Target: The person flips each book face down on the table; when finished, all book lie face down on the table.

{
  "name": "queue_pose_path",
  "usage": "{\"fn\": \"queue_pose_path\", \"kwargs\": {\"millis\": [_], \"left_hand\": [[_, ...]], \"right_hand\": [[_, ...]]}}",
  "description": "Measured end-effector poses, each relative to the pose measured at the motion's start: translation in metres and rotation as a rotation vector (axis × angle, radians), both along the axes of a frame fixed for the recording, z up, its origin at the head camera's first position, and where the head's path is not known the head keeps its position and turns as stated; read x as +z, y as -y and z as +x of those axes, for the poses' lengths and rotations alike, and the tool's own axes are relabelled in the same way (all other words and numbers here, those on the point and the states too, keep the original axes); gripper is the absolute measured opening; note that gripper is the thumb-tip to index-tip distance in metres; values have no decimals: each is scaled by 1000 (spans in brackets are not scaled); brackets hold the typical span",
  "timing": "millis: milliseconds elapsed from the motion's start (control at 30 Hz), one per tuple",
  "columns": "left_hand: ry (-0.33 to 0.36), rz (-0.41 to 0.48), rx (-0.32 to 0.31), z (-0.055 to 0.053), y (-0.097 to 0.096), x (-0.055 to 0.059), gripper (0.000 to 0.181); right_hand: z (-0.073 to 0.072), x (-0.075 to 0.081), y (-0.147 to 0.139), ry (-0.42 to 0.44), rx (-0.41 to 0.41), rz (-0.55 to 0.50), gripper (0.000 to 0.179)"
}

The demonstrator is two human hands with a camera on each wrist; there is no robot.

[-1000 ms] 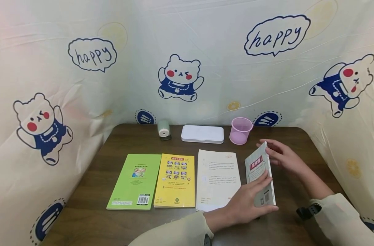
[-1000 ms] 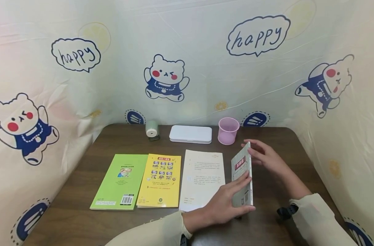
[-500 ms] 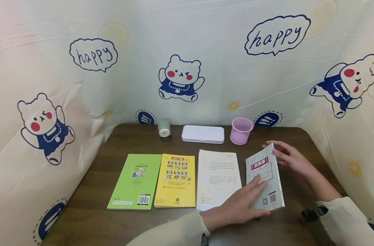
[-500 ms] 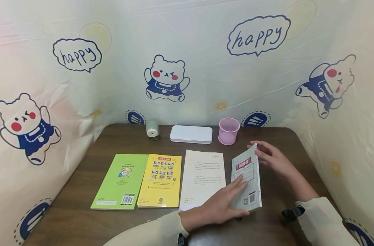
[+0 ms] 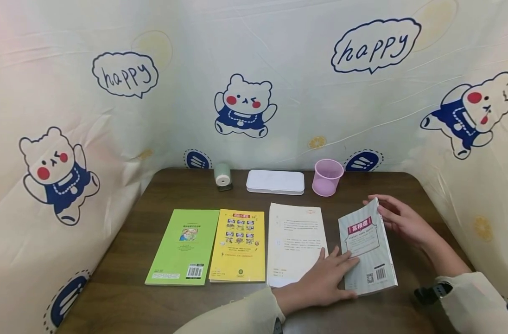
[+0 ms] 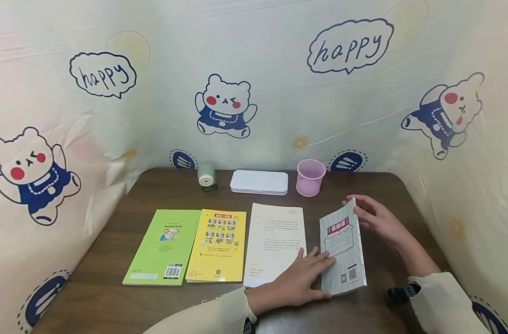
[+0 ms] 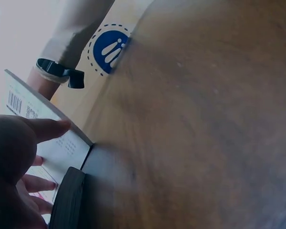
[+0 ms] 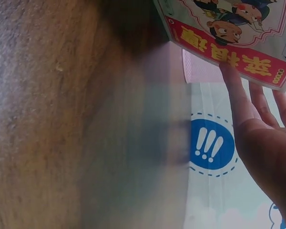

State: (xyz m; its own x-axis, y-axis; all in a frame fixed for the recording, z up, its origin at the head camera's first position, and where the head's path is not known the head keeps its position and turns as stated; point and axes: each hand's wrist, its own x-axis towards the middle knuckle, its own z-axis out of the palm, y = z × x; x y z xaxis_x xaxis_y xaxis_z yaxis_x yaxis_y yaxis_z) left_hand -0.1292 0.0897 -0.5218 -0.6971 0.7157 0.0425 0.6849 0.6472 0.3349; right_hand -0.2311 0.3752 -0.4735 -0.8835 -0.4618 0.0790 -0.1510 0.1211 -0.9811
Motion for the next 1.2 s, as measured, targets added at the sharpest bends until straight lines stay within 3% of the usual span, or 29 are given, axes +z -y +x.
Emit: {"fn": "queue_pose_path", "kwargs": {"millis": [400,800,1033,1200], "left_hand": [[-15,-144,-19,3,-5,-1,90],[-24,-183,-33,3,-7,-2,73],[-23,-187,-42,2,-6,-2,66],[-27,-197,-39,1,-7,-3,63]], "right_hand": [[5,-11,-9,13,-30,70,45],[5,-20,-21,14,1,97,52],[5,-21,-28,93,-59,179,60],[3,-22,-33,83,-123,270,65]]}}
